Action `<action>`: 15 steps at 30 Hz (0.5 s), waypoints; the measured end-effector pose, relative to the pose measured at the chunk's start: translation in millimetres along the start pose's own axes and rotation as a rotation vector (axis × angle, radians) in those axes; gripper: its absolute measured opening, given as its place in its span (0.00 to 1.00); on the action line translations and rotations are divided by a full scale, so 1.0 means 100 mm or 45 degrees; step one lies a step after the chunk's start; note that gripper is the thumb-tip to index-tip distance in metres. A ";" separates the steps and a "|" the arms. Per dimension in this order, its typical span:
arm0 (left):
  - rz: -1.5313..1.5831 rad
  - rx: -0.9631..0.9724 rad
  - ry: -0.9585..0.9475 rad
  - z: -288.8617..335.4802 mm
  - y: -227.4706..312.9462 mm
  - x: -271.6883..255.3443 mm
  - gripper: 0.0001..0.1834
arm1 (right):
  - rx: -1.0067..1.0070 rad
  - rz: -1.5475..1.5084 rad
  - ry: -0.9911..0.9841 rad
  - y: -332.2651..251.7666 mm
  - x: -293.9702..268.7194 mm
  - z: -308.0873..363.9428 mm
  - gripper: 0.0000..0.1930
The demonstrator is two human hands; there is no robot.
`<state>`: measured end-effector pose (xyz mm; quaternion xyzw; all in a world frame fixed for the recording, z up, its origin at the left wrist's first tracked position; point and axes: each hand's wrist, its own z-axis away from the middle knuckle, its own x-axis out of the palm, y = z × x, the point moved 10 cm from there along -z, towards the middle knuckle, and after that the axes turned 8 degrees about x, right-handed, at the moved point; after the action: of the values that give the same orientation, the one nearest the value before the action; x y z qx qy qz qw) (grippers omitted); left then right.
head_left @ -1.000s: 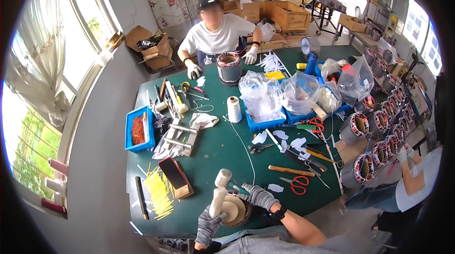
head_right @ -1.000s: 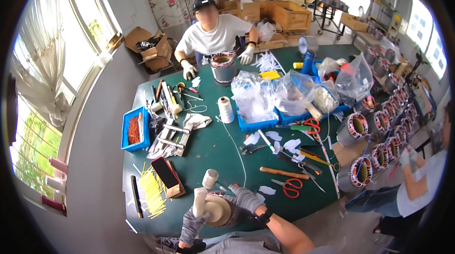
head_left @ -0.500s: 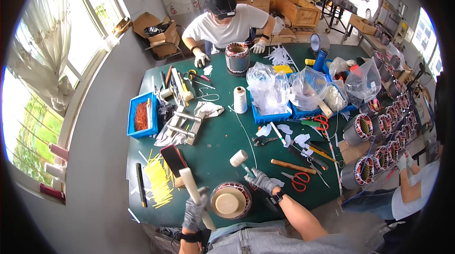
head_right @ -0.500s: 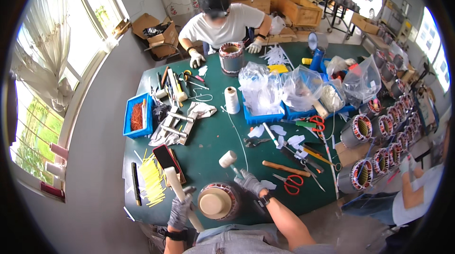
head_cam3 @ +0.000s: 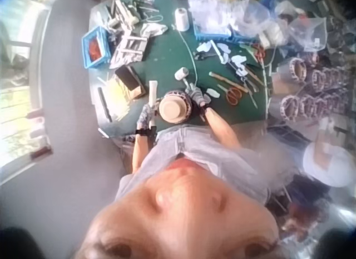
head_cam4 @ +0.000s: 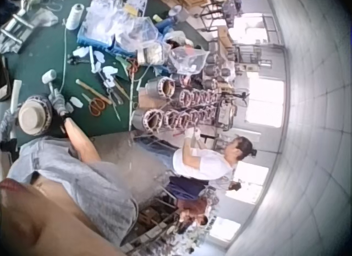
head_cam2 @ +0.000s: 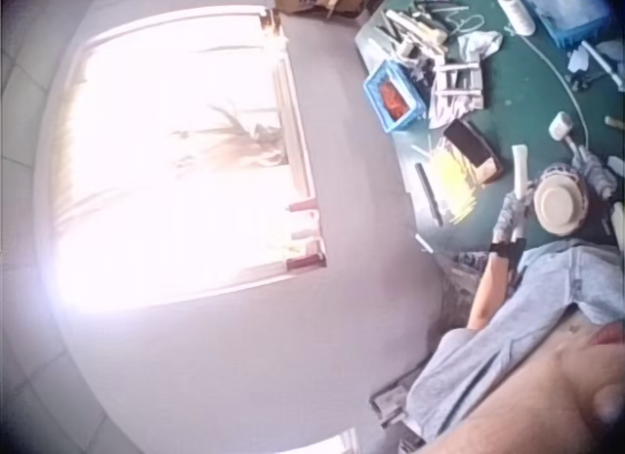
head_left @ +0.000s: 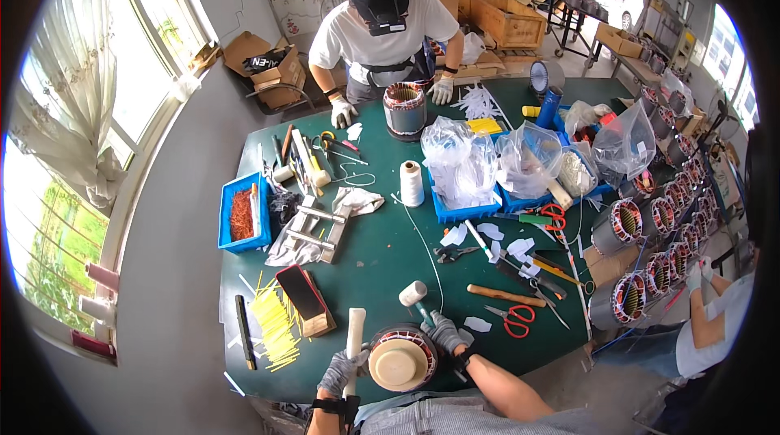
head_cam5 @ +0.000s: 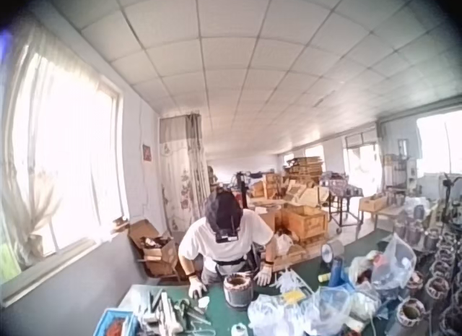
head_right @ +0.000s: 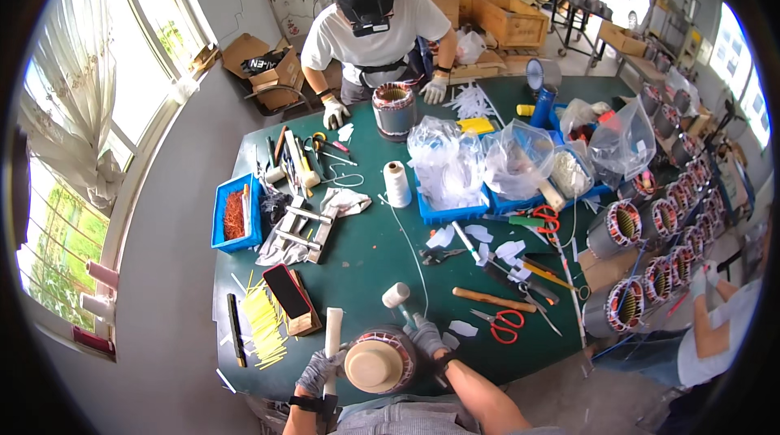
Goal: Assembling or winding a motor stator using wire and a mallet.
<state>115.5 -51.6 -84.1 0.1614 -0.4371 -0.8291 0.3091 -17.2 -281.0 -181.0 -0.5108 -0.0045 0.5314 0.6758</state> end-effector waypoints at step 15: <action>0.083 0.106 0.253 0.24 0.12 -0.18 0.21 | 0.652 -1.490 0.028 0.63 -0.19 0.22 0.15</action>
<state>120.7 -29.4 -60.3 0.2411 -0.4433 -0.7796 0.3708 -82.5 -285.2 -204.7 -0.2515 -0.1488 0.0535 0.9548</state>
